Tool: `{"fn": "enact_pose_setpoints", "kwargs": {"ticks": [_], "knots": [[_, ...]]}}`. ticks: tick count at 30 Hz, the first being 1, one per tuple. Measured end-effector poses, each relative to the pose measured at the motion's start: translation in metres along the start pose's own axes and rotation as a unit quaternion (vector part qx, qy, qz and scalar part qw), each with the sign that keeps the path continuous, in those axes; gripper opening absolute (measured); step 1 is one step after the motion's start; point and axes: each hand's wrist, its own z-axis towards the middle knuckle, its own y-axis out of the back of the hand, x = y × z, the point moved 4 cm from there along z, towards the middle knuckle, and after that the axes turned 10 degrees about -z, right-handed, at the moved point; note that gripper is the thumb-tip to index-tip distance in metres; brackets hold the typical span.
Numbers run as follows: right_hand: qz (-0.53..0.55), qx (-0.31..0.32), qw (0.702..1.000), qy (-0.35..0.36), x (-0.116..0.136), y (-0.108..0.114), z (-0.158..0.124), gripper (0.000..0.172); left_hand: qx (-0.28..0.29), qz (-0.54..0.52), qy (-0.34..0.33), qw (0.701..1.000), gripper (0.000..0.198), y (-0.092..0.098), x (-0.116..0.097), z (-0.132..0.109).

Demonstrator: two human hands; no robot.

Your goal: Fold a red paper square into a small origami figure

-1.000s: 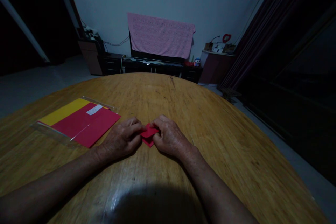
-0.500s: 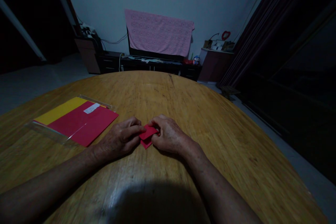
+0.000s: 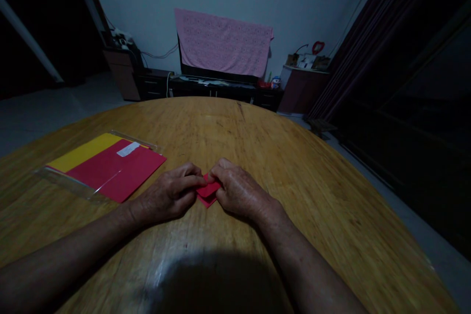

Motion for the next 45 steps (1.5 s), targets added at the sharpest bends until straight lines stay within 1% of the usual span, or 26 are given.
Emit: {"fn": "enact_pose_setpoints", "kwargs": {"ticks": [3,5,8,11,16,23,27,32,38,45], "knots": [[0.011,0.011,1.000,-0.012,0.001,0.003,-0.002,0.019,-0.001,-0.018,-0.023,1.000,0.035,0.001,-0.001,0.001],[0.021,0.019,0.999,-0.017,0.002,0.004,-0.003,0.024,0.001,-0.018,-0.032,0.999,0.032,0.001,-0.002,0.001],[0.032,0.031,0.999,-0.017,0.001,0.004,-0.005,0.032,0.016,-0.009,-0.029,0.999,0.029,0.002,-0.003,0.001],[0.032,0.035,0.999,-0.022,-0.001,0.003,-0.006,0.034,0.025,-0.002,-0.027,0.999,0.029,0.002,-0.003,0.002],[0.047,0.038,0.998,-0.020,0.000,0.002,-0.005,0.034,0.029,0.009,-0.038,0.999,0.029,0.002,-0.004,0.002],[0.063,0.034,0.997,-0.023,0.002,0.003,-0.005,0.033,0.031,0.007,-0.034,0.999,0.028,0.002,-0.004,0.002],[0.062,0.023,0.998,-0.006,0.005,0.003,-0.003,0.031,0.027,0.002,-0.024,0.999,0.031,0.004,-0.004,0.002],[0.064,0.014,0.998,-0.004,0.005,0.002,-0.002,0.028,0.013,-0.020,-0.024,0.999,0.037,0.008,-0.003,0.003],[0.027,0.017,0.999,-0.009,0.003,0.000,-0.003,0.022,0.003,-0.037,-0.019,0.999,0.030,0.011,-0.001,0.004],[0.026,0.036,0.999,-0.012,0.004,0.004,-0.004,0.025,0.019,-0.035,-0.017,0.999,0.028,0.012,-0.002,0.003]]}}
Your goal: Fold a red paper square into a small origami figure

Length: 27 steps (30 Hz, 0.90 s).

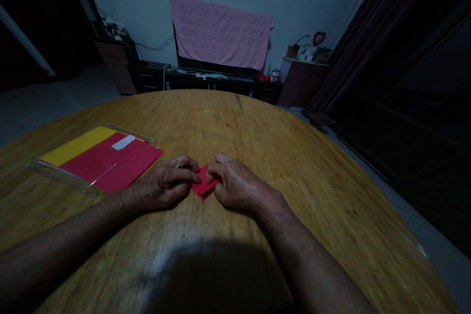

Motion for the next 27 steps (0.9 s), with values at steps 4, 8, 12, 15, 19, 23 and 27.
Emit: {"fn": "enact_pose_setpoints", "kwargs": {"ticks": [4,8,12,15,19,23,27], "knots": [[0.007,0.008,1.000,-0.003,-0.0010,0.0010,-0.0002,0.025,0.008,-0.005,-0.002,1.000,0.030,0.0008,0.0000,0.0001],[0.016,0.022,1.000,0.001,-0.0007,0.0008,0.0000,0.022,0.011,-0.005,-0.015,1.000,0.030,0.0019,0.0004,0.0004],[0.008,0.033,0.999,0.001,0.0000,0.0010,0.0002,0.023,0.020,-0.017,-0.012,1.000,0.031,0.0026,0.0007,0.0004],[0.003,0.040,0.999,-0.003,-0.0002,0.0013,0.0001,0.022,0.026,-0.025,-0.007,0.999,0.033,0.0027,0.0008,0.0001],[0.011,0.043,0.999,-0.008,-0.0009,0.0020,-0.0003,0.024,0.033,-0.022,-0.007,0.999,0.036,0.0020,0.0011,-0.0006],[0.020,0.035,0.999,-0.009,-0.0015,0.0022,-0.0008,0.027,0.047,-0.022,-0.001,0.999,0.039,0.0007,0.0015,-0.0005],[0.017,0.035,0.999,-0.004,-0.0013,0.0013,-0.0006,0.027,0.051,-0.012,-0.003,0.999,0.037,-0.0001,0.0016,0.0002]]}}
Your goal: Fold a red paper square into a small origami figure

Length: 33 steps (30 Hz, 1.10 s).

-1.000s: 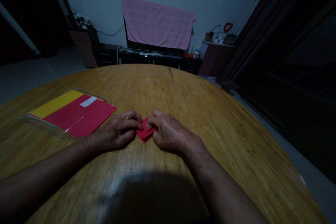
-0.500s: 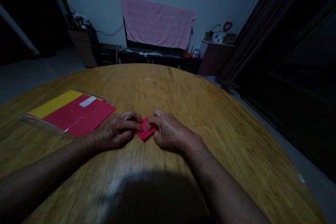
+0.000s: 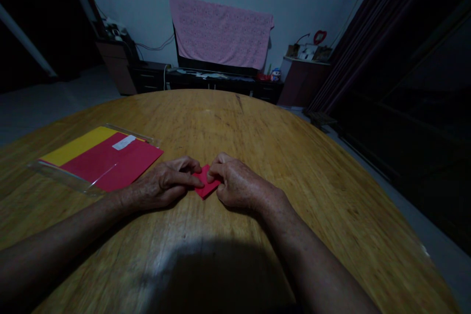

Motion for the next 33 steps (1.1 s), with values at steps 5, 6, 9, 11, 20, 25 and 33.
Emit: {"fn": "enact_pose_setpoints", "kwargs": {"ticks": [5,6,9,11,20,25,33], "knots": [[-0.013,-0.002,1.000,0.005,0.0013,0.0004,-0.0001,0.028,0.001,0.001,0.004,1.000,0.032,0.0002,0.0002,0.0000],[-0.013,-0.002,1.000,0.006,0.0015,0.0004,-0.0001,0.027,0.002,0.001,0.004,1.000,0.032,0.0003,0.0001,-0.0002],[-0.006,0.000,1.000,0.004,0.0012,-0.0002,-0.0001,0.025,0.001,0.003,0.001,1.000,0.032,0.0001,0.0000,-0.0007],[-0.002,0.001,1.000,0.000,0.0007,-0.0009,-0.0002,0.025,0.000,0.006,-0.001,1.000,0.032,-0.0003,0.0003,-0.0010],[0.016,-0.001,1.000,-0.011,0.0018,0.0006,0.0017,0.013,0.006,0.012,0.013,1.000,0.032,-0.0007,0.0004,-0.0009],[-0.001,-0.010,1.000,-0.011,-0.0003,-0.0010,0.0039,0.015,0.004,-0.003,0.004,1.000,0.028,0.0009,-0.0015,0.0004],[0.005,-0.001,1.000,-0.019,-0.0020,-0.0018,0.0042,0.008,0.000,-0.075,0.029,0.997,0.028,0.0079,0.0036,0.0007]]}}
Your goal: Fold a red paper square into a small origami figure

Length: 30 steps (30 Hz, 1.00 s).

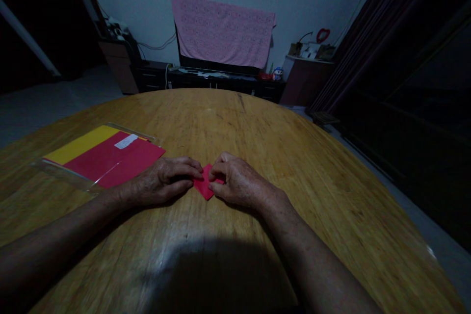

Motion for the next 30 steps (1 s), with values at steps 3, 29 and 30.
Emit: {"fn": "enact_pose_setpoints", "kwargs": {"ticks": [3,29,30], "knots": [[-0.003,-0.001,1.000,0.003,-0.0010,-0.0008,0.0004,0.008,-0.006,-0.021,0.020,1.000,0.031,0.0033,0.0013,-0.0006],[-0.023,-0.008,1.000,-0.001,-0.0073,-0.0013,0.0028,0.015,-0.016,0.089,0.020,0.996,0.018,0.0020,0.0055,-0.0031],[-0.022,-0.006,1.000,-0.001,-0.0077,-0.0016,0.0028,0.015,-0.017,0.093,0.013,0.995,0.017,0.0016,0.0048,-0.0032]]}}
